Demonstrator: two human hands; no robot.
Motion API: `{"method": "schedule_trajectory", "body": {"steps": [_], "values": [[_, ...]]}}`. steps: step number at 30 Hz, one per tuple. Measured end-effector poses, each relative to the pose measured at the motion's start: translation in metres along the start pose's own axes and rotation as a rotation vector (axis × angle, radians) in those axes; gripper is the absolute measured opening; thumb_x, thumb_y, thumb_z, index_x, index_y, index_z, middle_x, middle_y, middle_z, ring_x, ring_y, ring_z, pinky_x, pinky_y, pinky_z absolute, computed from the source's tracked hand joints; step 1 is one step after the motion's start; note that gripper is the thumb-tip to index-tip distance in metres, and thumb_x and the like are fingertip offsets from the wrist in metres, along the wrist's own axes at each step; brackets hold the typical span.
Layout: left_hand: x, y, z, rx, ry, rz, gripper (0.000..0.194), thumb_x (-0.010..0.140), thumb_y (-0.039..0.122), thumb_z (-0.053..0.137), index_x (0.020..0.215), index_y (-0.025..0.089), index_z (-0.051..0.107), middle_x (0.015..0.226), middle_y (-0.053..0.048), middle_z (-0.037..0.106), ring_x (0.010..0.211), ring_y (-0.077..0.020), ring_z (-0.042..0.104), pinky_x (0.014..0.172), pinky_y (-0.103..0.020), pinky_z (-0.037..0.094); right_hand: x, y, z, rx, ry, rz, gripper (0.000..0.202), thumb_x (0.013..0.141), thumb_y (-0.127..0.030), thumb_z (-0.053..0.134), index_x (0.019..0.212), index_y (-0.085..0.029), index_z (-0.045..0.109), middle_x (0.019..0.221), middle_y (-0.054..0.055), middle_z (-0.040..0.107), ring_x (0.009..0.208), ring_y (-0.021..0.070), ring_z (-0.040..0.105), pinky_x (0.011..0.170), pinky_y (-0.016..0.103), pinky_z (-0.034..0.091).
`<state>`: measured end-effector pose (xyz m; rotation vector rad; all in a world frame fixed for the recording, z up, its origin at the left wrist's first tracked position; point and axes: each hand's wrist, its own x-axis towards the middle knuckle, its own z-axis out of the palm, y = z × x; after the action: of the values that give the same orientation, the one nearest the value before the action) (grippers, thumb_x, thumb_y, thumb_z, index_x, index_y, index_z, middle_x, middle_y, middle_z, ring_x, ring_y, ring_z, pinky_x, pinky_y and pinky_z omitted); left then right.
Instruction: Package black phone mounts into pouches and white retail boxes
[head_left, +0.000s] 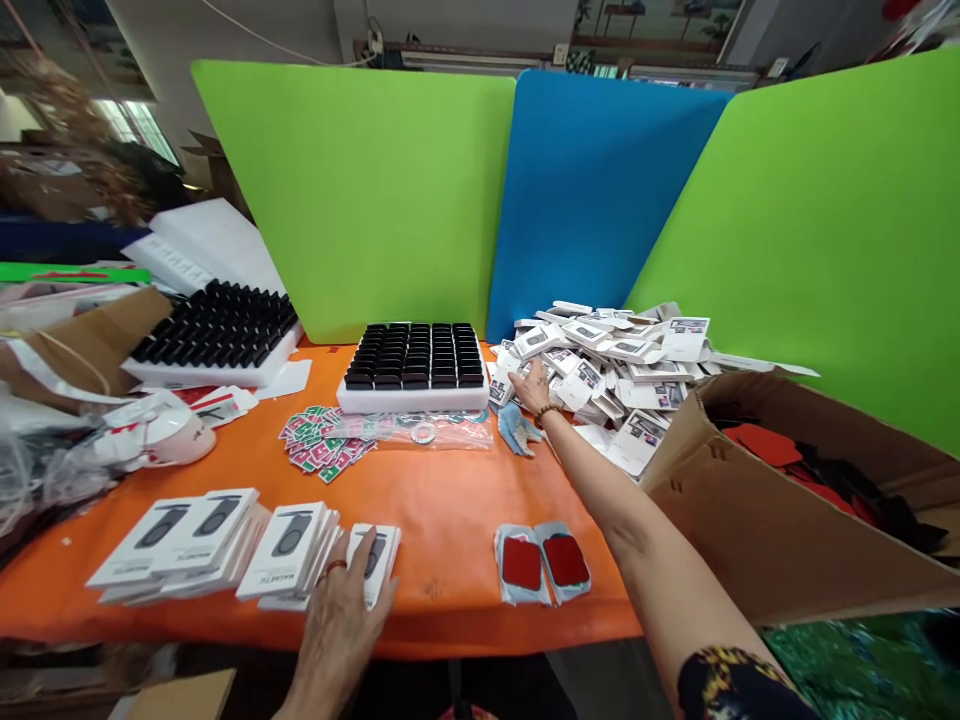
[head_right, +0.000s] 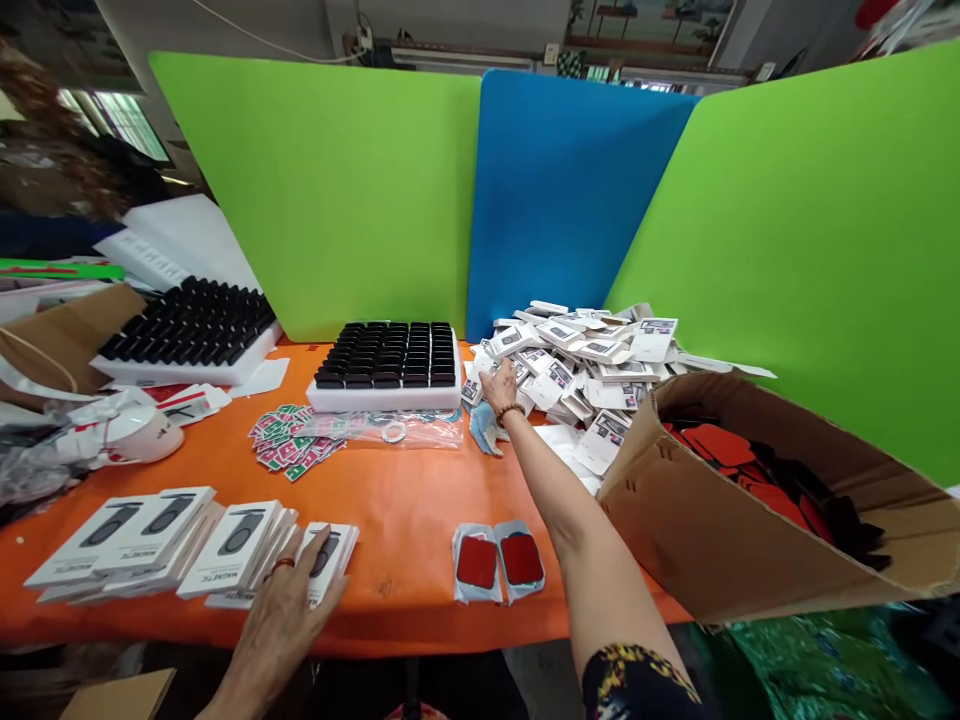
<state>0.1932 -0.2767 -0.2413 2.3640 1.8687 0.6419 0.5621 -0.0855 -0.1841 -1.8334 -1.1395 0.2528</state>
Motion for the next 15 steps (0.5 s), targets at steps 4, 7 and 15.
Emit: {"method": "schedule_trajectory", "body": {"steps": [4,7,15], "values": [[-0.004,0.001,-0.002,-0.134,0.070,0.018,0.051,0.084,0.041,0.052,0.130,0.021,0.050,0.144,-0.018,0.042,0.116,-0.0346,0.056,0.093,-0.050,0.047,0.015,-0.002,0.014,0.015,-0.008,0.039,0.039,0.063,-0.021,0.060,0.101,-0.014,0.050,0.107,0.016,0.055,0.097,0.0283,0.051,0.085,0.039,0.042],[-0.008,0.016,-0.013,-0.264,0.075,0.001,0.048,0.086,0.038,0.052,0.132,0.025,0.048,0.144,-0.013,0.042,0.126,-0.0322,0.049,0.098,-0.048,0.046,0.014,-0.003,0.013,0.040,0.005,0.034,0.030,0.062,-0.015,0.053,0.092,-0.016,0.051,0.090,0.010,0.058,0.084,0.0233,0.052,0.078,0.036,0.042],[-0.007,0.076,-0.027,-0.552,-0.113,0.014,0.059,0.085,0.035,0.056,0.140,0.026,0.036,0.146,-0.011,0.040,0.137,-0.0290,0.035,0.108,-0.050,0.037,-0.069,-0.035,-0.050,0.226,-0.014,-0.153,0.016,0.071,-0.024,0.057,0.084,-0.020,0.049,0.068,-0.003,0.050,0.065,0.0146,0.049,0.065,0.029,0.041]]}}
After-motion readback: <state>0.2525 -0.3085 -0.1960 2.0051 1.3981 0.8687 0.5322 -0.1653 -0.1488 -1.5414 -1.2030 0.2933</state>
